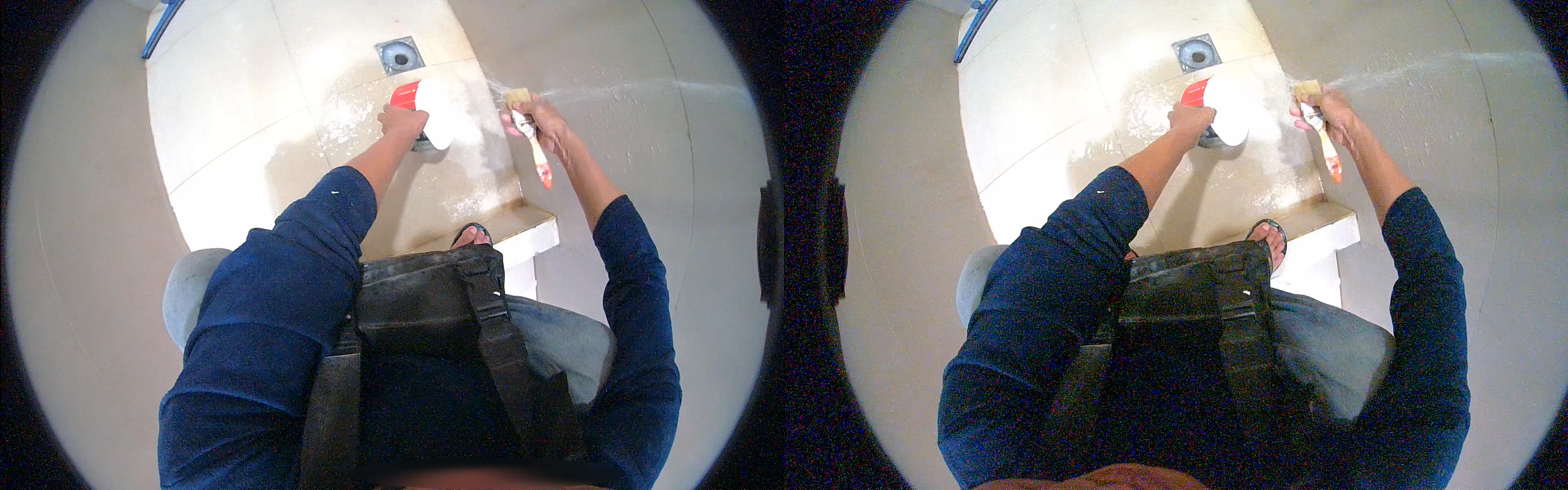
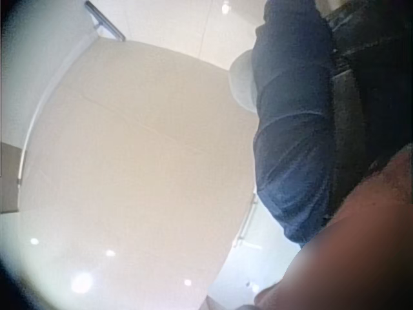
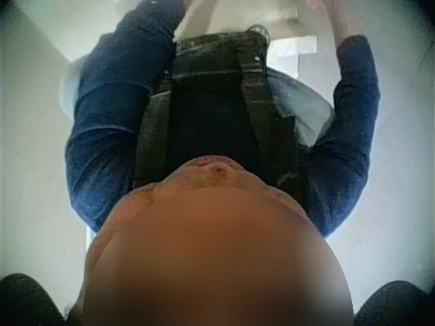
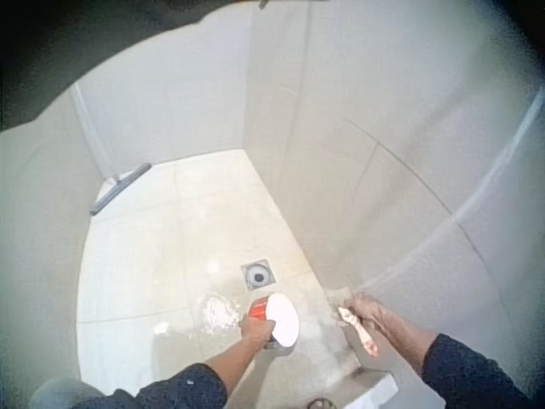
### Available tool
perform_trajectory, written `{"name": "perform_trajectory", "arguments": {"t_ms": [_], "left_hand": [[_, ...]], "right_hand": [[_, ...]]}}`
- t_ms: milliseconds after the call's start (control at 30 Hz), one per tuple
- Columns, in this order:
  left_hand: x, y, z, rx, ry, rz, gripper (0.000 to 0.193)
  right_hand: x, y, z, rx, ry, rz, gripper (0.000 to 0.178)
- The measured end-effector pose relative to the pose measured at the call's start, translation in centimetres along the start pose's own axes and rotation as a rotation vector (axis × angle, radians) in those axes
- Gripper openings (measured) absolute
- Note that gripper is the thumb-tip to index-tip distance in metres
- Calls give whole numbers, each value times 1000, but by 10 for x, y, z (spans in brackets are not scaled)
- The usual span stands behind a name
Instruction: The person scrubs the tiled floor of a shower stall using a small brush and a white paste from a container. They repeatedly dip the brush into the container and scrub the floor surface, then rinse the area with water from a handheld shower head.
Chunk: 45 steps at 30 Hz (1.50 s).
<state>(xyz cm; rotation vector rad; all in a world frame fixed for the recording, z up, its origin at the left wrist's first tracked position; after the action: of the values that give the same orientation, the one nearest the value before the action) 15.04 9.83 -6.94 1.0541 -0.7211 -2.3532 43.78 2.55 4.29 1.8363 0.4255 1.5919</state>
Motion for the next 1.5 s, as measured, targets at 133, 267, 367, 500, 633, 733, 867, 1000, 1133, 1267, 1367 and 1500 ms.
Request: {"name": "perform_trajectory", "arguments": {"t_ms": [133,267,367,500,633,733,867,1000,1133,1267,1367,1500], "left_hand": [[23,-20,-27,243,114,31,50],[2,-4,-24,324,1,-88,53],[-13,11,-8,335,-41,-159,52],[-17,14,-8,324,0,-190,48],[-17,18,-18,364,53,-191,46],[-10,3,-34,489,205,-146,49],[-9,14,-52,675,412,-67,51],[-20,45,-49,842,518,54,58],[-31,56,-50,920,578,61,63],[-30,62,-57,1053,523,12,64],[-38,73,-63,1156,527,19,60],[-51,76,-59,1074,492,-22,57]], "right_hand": [[15,4,-6,2,107,63,28],[19,-3,1,79,133,110,22],[29,4,-11,36,111,143,15],[35,3,-12,58,70,158,8],[32,5,-7,46,98,172,14],[33,4,-7,9,82,177,6],[26,5,-4,30,73,115,22],[8,4,18,-85,660,17,43],[-25,8,47,-167,636,-73,59],[-57,21,33,-51,433,-199,56],[-66,36,15,26,245,-216,51],[-77,30,33,34,19,-236,38]]}}
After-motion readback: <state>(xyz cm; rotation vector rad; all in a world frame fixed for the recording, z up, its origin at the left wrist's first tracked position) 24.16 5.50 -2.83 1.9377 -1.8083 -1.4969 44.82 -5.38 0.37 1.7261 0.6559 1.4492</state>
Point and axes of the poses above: each hand's wrist, its own y-axis away from the middle knuckle, its own z-axis out of the back of the hand, x = y × z, the point moved 9 cm from there along -y, towards the middle knuckle, and after that the axes turned 1 degree about z, right-handed, at the moved point
